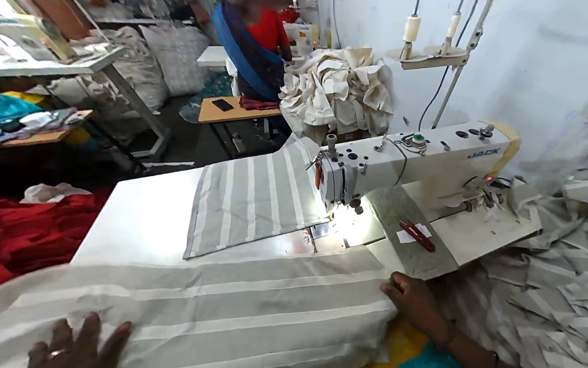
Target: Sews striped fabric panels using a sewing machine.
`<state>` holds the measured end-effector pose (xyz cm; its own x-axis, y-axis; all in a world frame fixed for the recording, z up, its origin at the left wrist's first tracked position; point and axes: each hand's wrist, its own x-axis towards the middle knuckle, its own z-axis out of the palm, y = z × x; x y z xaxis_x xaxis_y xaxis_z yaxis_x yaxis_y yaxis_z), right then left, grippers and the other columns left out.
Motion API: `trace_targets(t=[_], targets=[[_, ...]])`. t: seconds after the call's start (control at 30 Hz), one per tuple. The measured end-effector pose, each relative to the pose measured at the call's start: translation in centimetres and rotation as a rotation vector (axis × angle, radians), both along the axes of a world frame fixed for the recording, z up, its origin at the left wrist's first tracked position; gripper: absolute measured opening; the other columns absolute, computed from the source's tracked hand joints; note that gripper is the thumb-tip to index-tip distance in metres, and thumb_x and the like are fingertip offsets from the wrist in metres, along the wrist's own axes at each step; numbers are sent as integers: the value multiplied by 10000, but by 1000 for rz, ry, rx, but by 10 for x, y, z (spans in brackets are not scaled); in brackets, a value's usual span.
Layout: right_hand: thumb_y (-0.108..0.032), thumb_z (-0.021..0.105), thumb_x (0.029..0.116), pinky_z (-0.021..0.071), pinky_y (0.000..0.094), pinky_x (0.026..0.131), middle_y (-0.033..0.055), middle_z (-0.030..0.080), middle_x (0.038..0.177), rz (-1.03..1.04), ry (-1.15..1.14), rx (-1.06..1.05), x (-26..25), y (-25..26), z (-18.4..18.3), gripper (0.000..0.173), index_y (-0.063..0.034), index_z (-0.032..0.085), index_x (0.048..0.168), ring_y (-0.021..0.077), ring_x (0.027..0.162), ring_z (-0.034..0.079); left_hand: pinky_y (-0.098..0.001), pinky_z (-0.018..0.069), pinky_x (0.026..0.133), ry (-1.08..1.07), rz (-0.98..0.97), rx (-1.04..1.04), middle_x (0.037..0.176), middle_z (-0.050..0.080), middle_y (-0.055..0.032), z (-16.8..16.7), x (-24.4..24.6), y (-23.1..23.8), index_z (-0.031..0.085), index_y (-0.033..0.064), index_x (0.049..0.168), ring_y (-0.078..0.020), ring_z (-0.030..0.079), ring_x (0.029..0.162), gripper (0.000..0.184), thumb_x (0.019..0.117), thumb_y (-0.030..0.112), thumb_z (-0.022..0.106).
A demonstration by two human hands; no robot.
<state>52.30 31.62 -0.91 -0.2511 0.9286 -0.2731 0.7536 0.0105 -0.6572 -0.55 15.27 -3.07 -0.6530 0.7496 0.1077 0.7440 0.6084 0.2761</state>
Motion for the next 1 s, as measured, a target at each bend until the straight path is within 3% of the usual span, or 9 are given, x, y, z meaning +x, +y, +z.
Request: trace_targets(t=[0.17, 0.23, 0.33, 0.47, 0.6, 0.67, 0.73, 0.9, 1.0], targets=[[-380, 636, 978, 548, 484, 791, 133, 706, 891, 130, 19, 82, -40, 15, 5, 385, -21, 709, 1095, 277, 827, 684, -788, 17, 1152, -2, -11, -173, 1632, 197, -356, 35, -21, 12, 361, -33, 1561, -530, 99, 1539, 678, 1081, 443, 412], [-407, 697, 953, 538, 494, 869, 129, 711, 971, 115, 70, -41, -57, 39, 13, 474, -28, 674, 1237, 272, 894, 676, -833, 68, 1118, 54, -127, -206, 1527, 352, -418, 54, 16, 36, 564, -112, 1375, -604, 207, 1480, 494, 1053, 262, 554], [-265, 749, 948, 579, 373, 723, 104, 714, 905, -16, 297, -117, -79, 70, 6, 348, -25, 688, 1192, 180, 736, 673, -741, 290, 1117, -42, -585, -37, 1425, 573, -272, 43, 128, 82, 732, 21, 1211, -491, 466, 1388, 355, 990, 290, 667], [-93, 754, 922, 569, 296, 707, 61, 733, 857, -111, 604, -43, -89, 68, 9, 264, -17, 703, 1170, 109, 719, 669, -777, 219, 1133, -122, -770, 228, 1423, 635, -84, 17, 266, 110, 729, 129, 1265, -365, 538, 1376, 618, 936, 626, 566], [-63, 699, 919, 591, 251, 745, 28, 748, 892, -54, 871, 72, -75, 21, 37, 146, -13, 755, 1045, 70, 798, 696, -791, 184, 1136, -175, -713, 575, 1448, 601, -93, 59, 278, 130, 634, 96, 1376, -338, 500, 1407, 774, 907, 708, 558], [-55, 682, 933, 592, 229, 725, 18, 742, 908, 26, 967, 166, -70, 1, 50, 112, -3, 751, 1004, 52, 796, 690, -743, 242, 1149, -358, -824, 626, 1154, 729, 28, 76, 275, 131, 733, 165, 1175, -173, 651, 1190, 536, 900, 618, 654], [-81, 689, 940, 599, 218, 735, 16, 733, 948, 97, 961, 338, -67, -7, 59, 111, -23, 755, 1008, 48, 823, 689, -498, 407, 1165, -531, -927, 633, 926, 735, 119, 84, 276, 129, 755, 197, 992, -10, 690, 963, 321, 953, 501, 659], [-413, 800, 871, 520, 400, 1094, -25, 586, 1440, 394, 1213, 582, -56, -3, 139, 477, -228, 656, 1286, 175, 1329, 565, -282, 576, 817, -630, -785, 639, 843, 731, 77, 44, 285, 123, 759, 144, 915, -13, 681, 818, 294, 959, 413, 651], [-468, 686, 879, 382, 595, 1187, 173, 468, 1549, 556, 1648, 508, -57, -1, 194, 756, -70, 468, 1483, 398, 1437, 442, -375, 582, 750, -565, -676, 478, 815, 725, 45, -2, 294, 121, 761, 139, 928, -97, 691, 784, 260, 937, 379, 661]])
